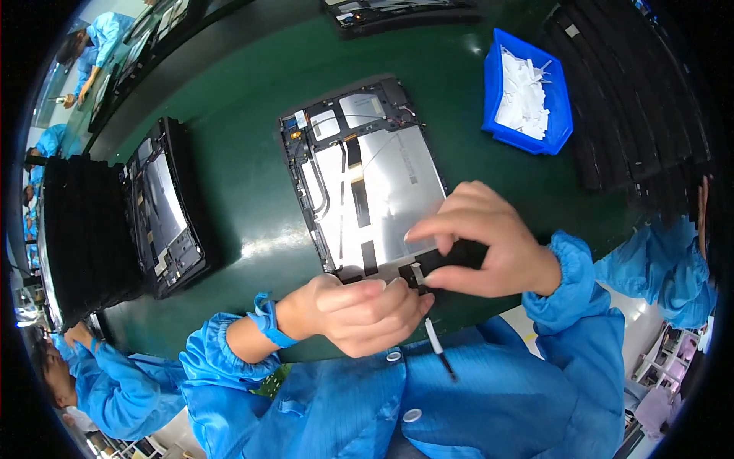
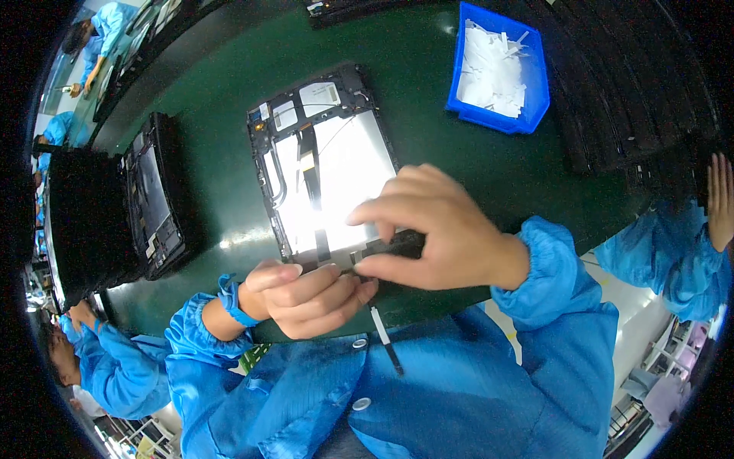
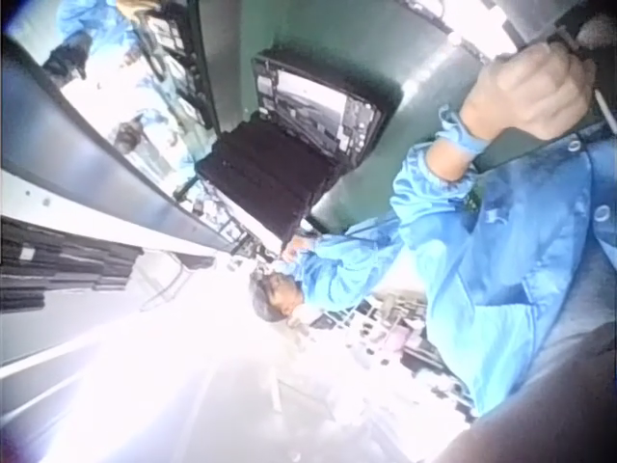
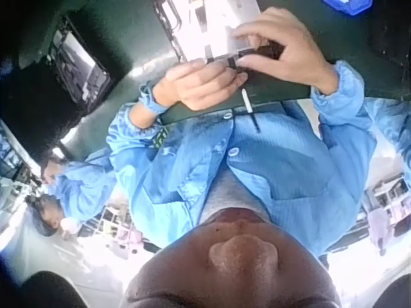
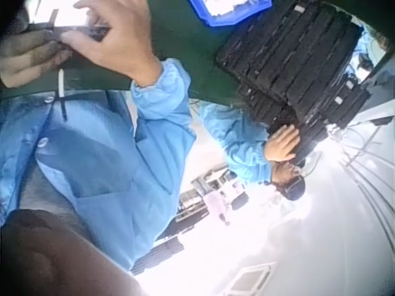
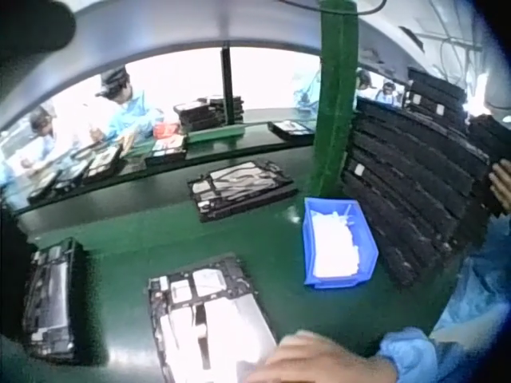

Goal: The person takes tablet assemblies from the conveyor, attaches and adheres ribbon cables onto each device by hand, and stacks the assembled tablets.

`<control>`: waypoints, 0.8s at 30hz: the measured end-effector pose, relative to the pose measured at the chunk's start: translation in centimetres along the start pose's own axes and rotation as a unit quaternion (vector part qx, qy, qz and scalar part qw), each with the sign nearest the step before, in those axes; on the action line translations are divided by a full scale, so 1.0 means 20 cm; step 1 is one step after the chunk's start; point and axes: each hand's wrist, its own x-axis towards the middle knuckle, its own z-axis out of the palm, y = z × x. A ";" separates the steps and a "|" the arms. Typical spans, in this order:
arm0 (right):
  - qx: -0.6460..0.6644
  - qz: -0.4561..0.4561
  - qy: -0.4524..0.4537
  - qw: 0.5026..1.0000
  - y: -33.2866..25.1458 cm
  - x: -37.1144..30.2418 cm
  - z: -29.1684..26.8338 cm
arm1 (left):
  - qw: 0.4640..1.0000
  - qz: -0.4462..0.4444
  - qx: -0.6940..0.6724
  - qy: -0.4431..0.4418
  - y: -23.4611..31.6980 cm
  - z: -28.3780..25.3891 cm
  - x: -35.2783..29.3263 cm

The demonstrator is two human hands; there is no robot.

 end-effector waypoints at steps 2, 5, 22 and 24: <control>-0.008 -0.027 -0.018 0.999 0.03 0.00 0.07 | 1.000 0.019 0.006 -0.005 -0.01 0.01 0.00; -0.013 -0.046 -0.014 0.999 0.02 0.00 0.09 | 0.998 0.061 -0.008 0.005 -0.01 0.01 0.01; -0.269 -0.041 0.110 0.956 -0.03 -0.14 0.13 | 0.864 -0.466 -0.169 -0.087 -0.12 0.10 0.03; -0.250 -0.040 0.117 0.960 -0.05 -0.15 0.22 | 0.862 -0.469 -0.172 -0.087 -0.13 0.10 0.02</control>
